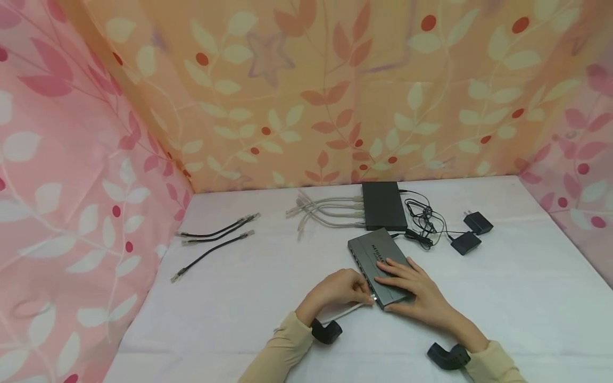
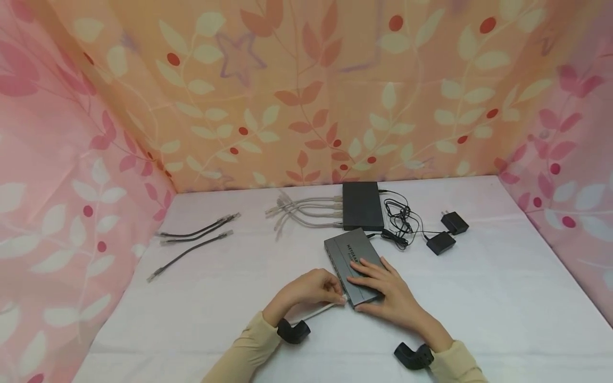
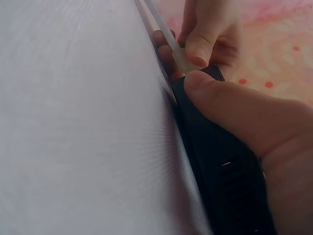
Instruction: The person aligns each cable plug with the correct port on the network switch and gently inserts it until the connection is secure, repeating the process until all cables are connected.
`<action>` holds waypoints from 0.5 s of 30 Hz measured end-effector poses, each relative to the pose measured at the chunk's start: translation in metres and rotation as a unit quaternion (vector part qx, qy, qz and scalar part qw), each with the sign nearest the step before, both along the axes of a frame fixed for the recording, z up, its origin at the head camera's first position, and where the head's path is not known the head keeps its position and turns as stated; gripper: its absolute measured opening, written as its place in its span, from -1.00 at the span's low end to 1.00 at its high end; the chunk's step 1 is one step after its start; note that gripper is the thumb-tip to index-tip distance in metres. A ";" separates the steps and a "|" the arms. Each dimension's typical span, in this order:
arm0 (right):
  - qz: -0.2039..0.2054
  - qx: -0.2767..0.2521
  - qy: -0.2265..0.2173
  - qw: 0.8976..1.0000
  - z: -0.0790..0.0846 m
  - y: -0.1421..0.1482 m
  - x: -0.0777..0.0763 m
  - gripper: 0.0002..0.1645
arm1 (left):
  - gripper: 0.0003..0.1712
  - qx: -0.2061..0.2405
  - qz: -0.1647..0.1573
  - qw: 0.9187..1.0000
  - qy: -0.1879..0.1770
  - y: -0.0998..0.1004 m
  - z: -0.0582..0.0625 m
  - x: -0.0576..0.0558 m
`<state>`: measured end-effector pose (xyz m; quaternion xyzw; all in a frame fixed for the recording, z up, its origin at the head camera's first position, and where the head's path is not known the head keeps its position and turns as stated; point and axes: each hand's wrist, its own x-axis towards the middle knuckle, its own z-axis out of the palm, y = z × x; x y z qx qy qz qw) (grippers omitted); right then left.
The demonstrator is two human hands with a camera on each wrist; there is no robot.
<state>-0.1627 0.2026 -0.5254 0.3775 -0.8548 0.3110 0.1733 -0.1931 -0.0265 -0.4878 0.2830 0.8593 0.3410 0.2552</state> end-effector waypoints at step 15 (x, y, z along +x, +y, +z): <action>-0.003 0.008 0.010 1.000 -0.001 -0.001 0.001 -0.23 | -0.88 0.001 0.188 0.973 0.132 -0.068 0.014 -0.035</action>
